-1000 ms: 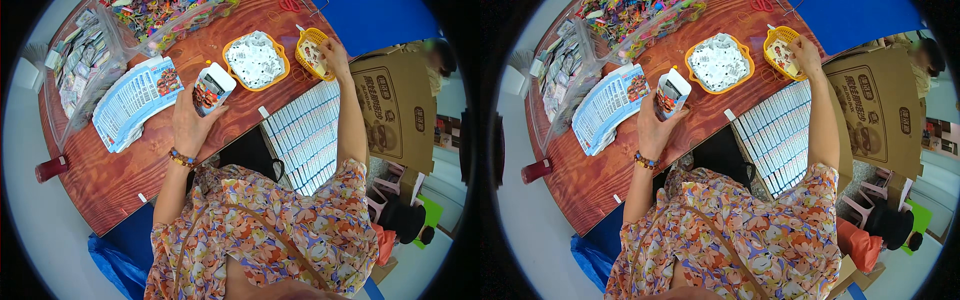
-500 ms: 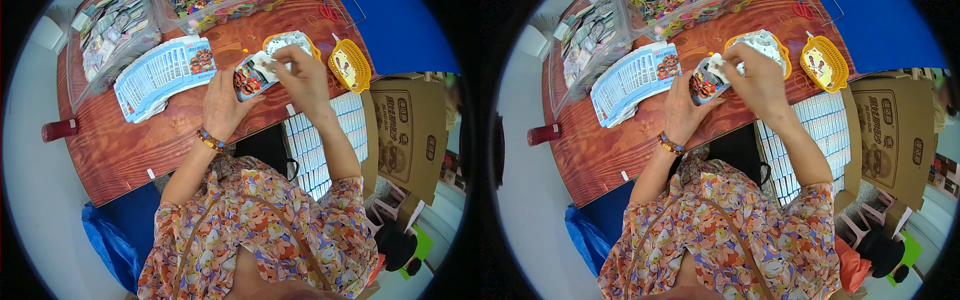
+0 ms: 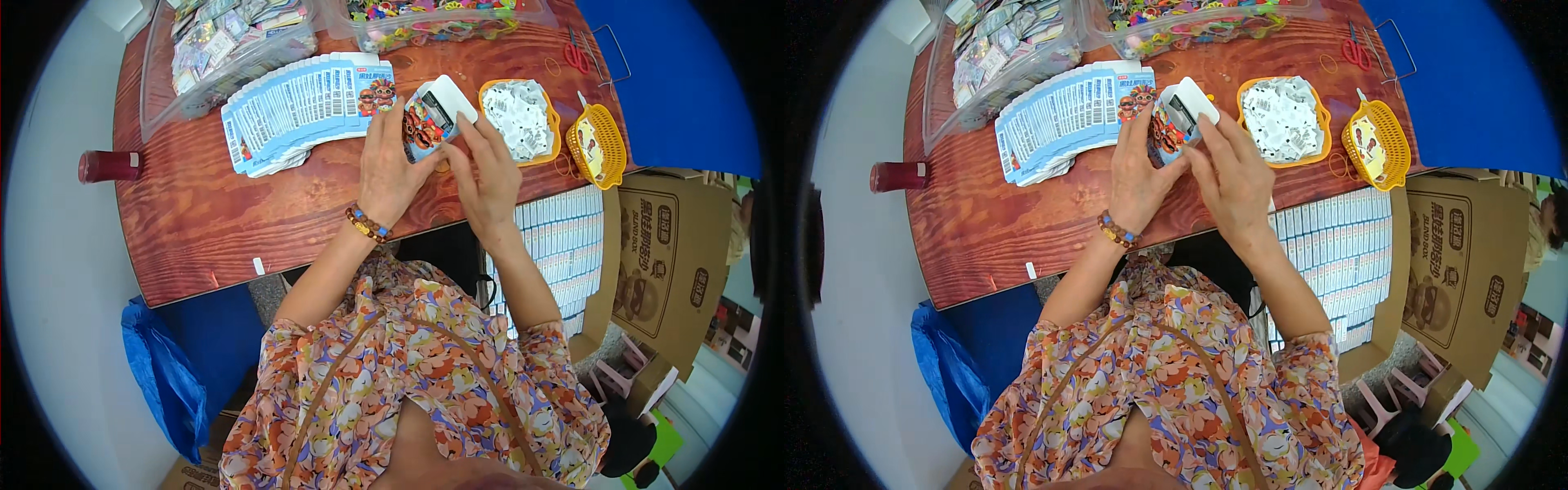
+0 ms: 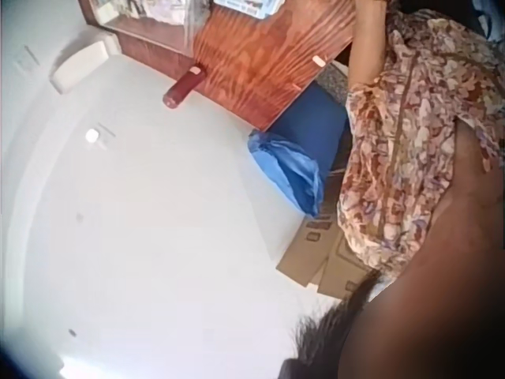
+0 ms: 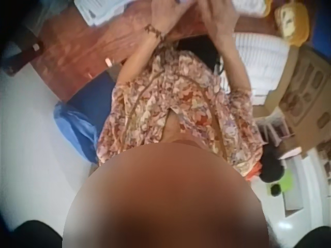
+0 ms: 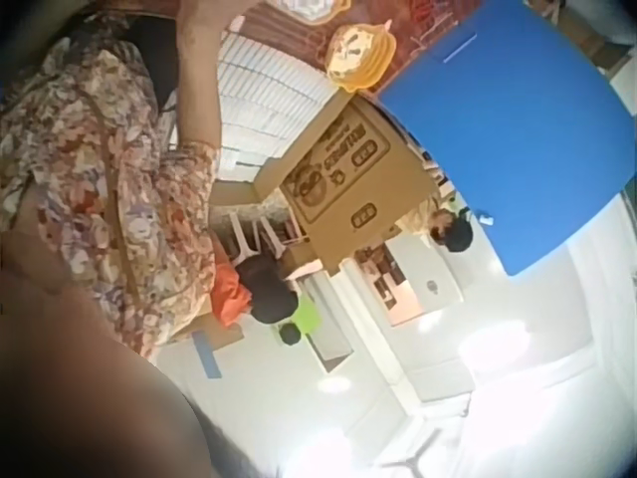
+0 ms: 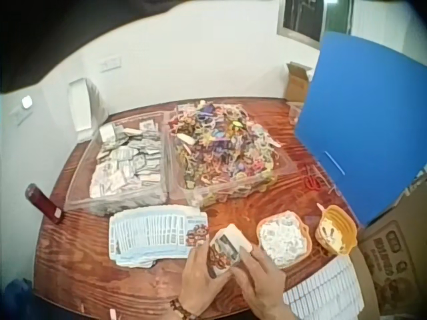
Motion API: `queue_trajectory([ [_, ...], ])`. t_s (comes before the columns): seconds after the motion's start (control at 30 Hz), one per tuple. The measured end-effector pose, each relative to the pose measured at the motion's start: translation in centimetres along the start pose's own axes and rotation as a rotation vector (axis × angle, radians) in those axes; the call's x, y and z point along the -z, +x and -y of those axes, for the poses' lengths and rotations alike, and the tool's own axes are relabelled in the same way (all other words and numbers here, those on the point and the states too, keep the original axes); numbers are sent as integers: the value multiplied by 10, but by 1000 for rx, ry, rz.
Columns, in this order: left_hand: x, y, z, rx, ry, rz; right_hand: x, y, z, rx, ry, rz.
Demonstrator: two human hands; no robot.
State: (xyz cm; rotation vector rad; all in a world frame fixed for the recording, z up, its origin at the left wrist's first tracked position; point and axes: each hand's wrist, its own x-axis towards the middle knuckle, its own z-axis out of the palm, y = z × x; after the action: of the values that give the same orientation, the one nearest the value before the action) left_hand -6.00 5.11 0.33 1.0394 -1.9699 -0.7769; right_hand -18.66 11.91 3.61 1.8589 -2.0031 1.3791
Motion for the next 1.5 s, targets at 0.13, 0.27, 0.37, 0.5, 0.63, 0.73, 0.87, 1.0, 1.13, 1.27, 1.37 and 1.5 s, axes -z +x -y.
queue_trajectory([
  [0.13,-2,-1,3,-17,54,-42,-18,-9,0,-117,178,50],
  [0.27,3,-2,3,-6,40,-62,-22,-8,-4,-139,206,95],
  [0.37,11,-1,1,1,74,-47,-24,0,-13,-178,322,84],
  [0.5,32,2,9,-35,-16,62,-10,11,-28,-252,562,205],
  [0.63,43,1,16,110,-482,115,0,17,-28,-281,673,419],
  [0.73,47,-3,16,114,-646,97,1,18,-23,-273,736,474],
  [0.87,57,-3,20,-13,-525,162,-2,16,-21,-449,922,480],
  [1.0,65,-3,21,176,-714,256,-5,17,-24,-238,867,478],
  [1.13,71,-5,20,258,-683,318,-3,19,-22,-79,639,491],
  [1.27,70,-11,16,233,-660,250,1,17,-13,-283,758,549],
  [1.37,70,-14,15,243,-617,234,-1,18,-8,-334,849,548],
  [1.5,68,-17,13,226,-604,235,-7,22,-8,-427,930,529],
])
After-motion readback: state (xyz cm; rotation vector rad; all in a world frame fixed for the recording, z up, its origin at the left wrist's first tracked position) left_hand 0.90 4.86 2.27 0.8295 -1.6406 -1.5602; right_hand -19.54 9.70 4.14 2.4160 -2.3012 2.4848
